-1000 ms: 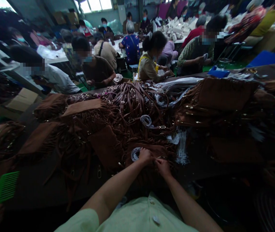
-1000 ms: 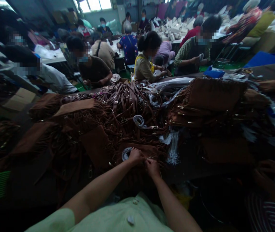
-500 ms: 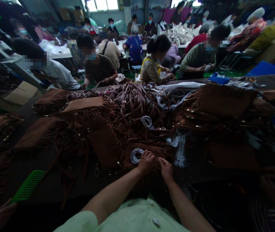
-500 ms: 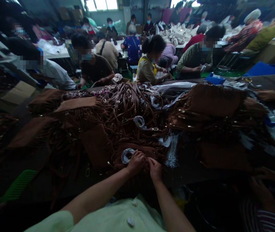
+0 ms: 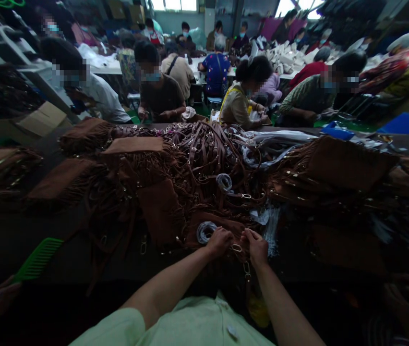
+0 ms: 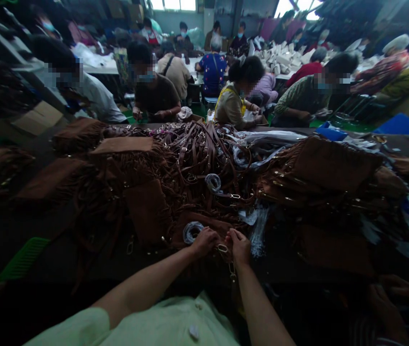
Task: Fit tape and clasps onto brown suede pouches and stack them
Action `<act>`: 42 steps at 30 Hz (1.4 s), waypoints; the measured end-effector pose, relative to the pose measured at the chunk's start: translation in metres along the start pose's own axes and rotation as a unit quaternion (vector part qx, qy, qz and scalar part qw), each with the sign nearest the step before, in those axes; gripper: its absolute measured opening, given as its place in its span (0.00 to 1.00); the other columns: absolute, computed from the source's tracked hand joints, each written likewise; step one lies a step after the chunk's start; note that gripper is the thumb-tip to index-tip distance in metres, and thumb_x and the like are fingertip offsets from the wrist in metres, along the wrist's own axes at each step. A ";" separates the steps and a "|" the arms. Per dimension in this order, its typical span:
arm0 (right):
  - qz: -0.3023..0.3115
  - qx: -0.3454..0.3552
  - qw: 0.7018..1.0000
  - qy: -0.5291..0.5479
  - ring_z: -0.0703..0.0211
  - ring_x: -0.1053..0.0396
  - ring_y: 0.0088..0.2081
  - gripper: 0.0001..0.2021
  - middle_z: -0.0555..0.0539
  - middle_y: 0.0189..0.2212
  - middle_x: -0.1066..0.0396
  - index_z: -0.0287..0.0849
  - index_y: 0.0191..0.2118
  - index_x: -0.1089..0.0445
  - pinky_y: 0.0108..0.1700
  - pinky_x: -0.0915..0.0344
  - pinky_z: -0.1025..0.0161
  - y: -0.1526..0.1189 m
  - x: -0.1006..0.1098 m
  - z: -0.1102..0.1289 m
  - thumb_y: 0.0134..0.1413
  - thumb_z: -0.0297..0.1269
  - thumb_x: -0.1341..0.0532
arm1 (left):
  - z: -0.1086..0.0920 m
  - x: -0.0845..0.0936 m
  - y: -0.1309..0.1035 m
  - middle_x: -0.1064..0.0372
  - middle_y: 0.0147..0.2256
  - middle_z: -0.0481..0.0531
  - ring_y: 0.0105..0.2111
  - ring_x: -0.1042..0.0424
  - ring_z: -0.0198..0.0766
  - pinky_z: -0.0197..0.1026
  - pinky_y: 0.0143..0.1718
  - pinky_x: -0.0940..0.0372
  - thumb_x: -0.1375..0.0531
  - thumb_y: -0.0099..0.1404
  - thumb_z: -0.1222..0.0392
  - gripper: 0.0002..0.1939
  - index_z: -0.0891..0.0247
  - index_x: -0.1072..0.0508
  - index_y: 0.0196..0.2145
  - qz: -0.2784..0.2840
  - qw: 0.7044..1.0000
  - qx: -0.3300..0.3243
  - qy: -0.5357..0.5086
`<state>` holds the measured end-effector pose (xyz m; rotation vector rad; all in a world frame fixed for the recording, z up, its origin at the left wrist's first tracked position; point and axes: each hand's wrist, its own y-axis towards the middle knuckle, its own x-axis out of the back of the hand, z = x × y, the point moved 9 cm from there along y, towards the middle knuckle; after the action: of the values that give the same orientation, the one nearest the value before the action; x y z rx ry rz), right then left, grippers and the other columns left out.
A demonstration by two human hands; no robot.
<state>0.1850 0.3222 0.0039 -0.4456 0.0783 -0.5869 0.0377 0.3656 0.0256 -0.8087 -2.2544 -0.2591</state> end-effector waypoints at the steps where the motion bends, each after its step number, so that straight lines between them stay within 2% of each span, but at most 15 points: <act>1: 0.002 0.005 1.000 -0.010 0.58 0.28 0.28 0.27 0.43 0.30 0.25 0.36 0.38 0.27 0.29 0.30 0.63 0.001 0.001 0.003 0.36 0.54 0.33 | 0.000 0.001 0.000 0.27 0.35 0.50 0.40 0.33 0.37 0.41 0.51 0.47 0.43 0.62 0.62 0.06 0.61 0.26 0.35 -0.003 1.000 -0.001 -0.001; 3: 0.009 0.022 0.999 -0.042 0.57 0.28 0.28 0.27 0.43 0.31 0.25 0.36 0.39 0.27 0.29 0.30 0.62 0.001 0.003 0.009 0.39 0.55 0.35 | 0.000 0.002 0.000 0.27 0.34 0.49 0.39 0.33 0.37 0.41 0.51 0.47 0.43 0.62 0.63 0.06 0.61 0.26 0.35 -0.004 1.000 -0.001 -0.006; 5: 0.043 0.056 0.991 -0.112 0.56 0.28 0.29 0.24 0.43 0.31 0.25 0.37 0.38 0.25 0.31 0.30 0.61 0.000 0.000 0.015 0.41 0.54 0.36 | 0.002 0.001 0.002 0.27 0.34 0.48 0.39 0.32 0.36 0.41 0.51 0.47 0.43 0.61 0.64 0.06 0.60 0.26 0.35 -0.001 1.000 0.005 -0.015; 8: 0.130 0.118 0.955 -0.240 0.54 0.27 0.32 0.18 0.44 0.30 0.24 0.39 0.32 0.23 0.37 0.31 0.60 -0.005 -0.014 0.020 0.41 0.50 0.37 | 0.006 -0.001 0.005 0.26 0.34 0.47 0.39 0.31 0.35 0.40 0.52 0.47 0.44 0.60 0.66 0.08 0.60 0.26 0.35 0.005 0.999 0.015 -0.036; 11: 0.171 0.124 0.935 -0.285 0.53 0.27 0.34 0.16 0.44 0.31 0.24 0.40 0.31 0.23 0.38 0.31 0.60 -0.009 -0.020 0.014 0.42 0.49 0.38 | 0.008 0.001 0.006 0.26 0.34 0.46 0.38 0.30 0.35 0.39 0.51 0.46 0.42 0.59 0.67 0.08 0.60 0.26 0.36 -0.012 0.998 0.022 -0.064; 14: 0.177 0.118 0.931 -0.295 0.52 0.27 0.36 0.17 0.44 0.32 0.24 0.40 0.32 0.23 0.40 0.32 0.59 -0.010 -0.021 0.009 0.43 0.48 0.40 | 0.012 0.006 0.005 0.26 0.35 0.48 0.38 0.30 0.36 0.37 0.46 0.41 0.40 0.57 0.65 0.08 0.61 0.27 0.37 -0.033 0.994 0.052 -0.085; 18: 0.186 0.118 0.928 -0.300 0.51 0.27 0.37 0.17 0.43 0.33 0.24 0.39 0.32 0.23 0.41 0.32 0.59 -0.010 -0.023 0.005 0.43 0.48 0.40 | 0.009 0.009 0.004 0.27 0.33 0.49 0.37 0.30 0.36 0.35 0.41 0.39 0.39 0.56 0.63 0.08 0.63 0.27 0.36 -0.026 0.994 0.068 -0.085; 23: 0.197 0.082 0.937 -0.278 0.53 0.27 0.32 0.19 0.42 0.32 0.24 0.38 0.33 0.23 0.34 0.31 0.61 -0.009 -0.025 -0.004 0.43 0.49 0.39 | 0.010 0.008 0.005 0.27 0.33 0.49 0.37 0.30 0.37 0.35 0.39 0.39 0.39 0.56 0.63 0.06 0.63 0.27 0.34 -0.020 0.994 0.075 -0.078; 27: 0.211 0.056 0.943 -0.253 0.55 0.28 0.30 0.20 0.44 0.30 0.24 0.38 0.33 0.23 0.31 0.31 0.62 -0.008 -0.027 -0.012 0.41 0.51 0.37 | 0.009 0.008 0.005 0.27 0.33 0.49 0.36 0.30 0.36 0.34 0.39 0.39 0.39 0.57 0.63 0.07 0.63 0.27 0.35 -0.018 0.993 0.066 -0.093; 32: 0.190 -0.001 0.962 -0.194 0.57 0.30 0.25 0.25 0.44 0.28 0.25 0.36 0.35 0.24 0.27 0.31 0.62 -0.002 -0.021 -0.028 0.36 0.54 0.35 | 0.011 0.007 0.005 0.27 0.32 0.49 0.35 0.30 0.35 0.34 0.38 0.39 0.39 0.56 0.64 0.06 0.64 0.27 0.34 -0.026 0.992 0.066 -0.100; 36: 0.189 -0.010 0.966 -0.175 0.58 0.30 0.25 0.26 0.45 0.27 0.25 0.36 0.36 0.25 0.28 0.30 0.62 0.000 -0.020 -0.035 0.36 0.54 0.35 | 0.013 0.005 0.006 0.27 0.32 0.48 0.33 0.30 0.35 0.34 0.36 0.39 0.40 0.56 0.65 0.07 0.63 0.27 0.35 -0.025 0.993 0.070 -0.095; 42: 0.200 -0.005 0.957 -0.208 0.58 0.30 0.24 0.24 0.45 0.26 0.26 0.37 0.36 0.25 0.25 0.32 0.64 -0.002 -0.020 -0.035 0.39 0.53 0.36 | 0.014 0.005 0.006 0.27 0.33 0.49 0.37 0.30 0.37 0.35 0.40 0.39 0.38 0.55 0.65 0.08 0.63 0.27 0.35 -0.012 0.994 0.082 -0.076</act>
<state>0.1603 0.3182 -0.0277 -0.5383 -0.2278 -0.0869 0.0308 0.3783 0.0188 -0.7355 -2.3917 -0.0220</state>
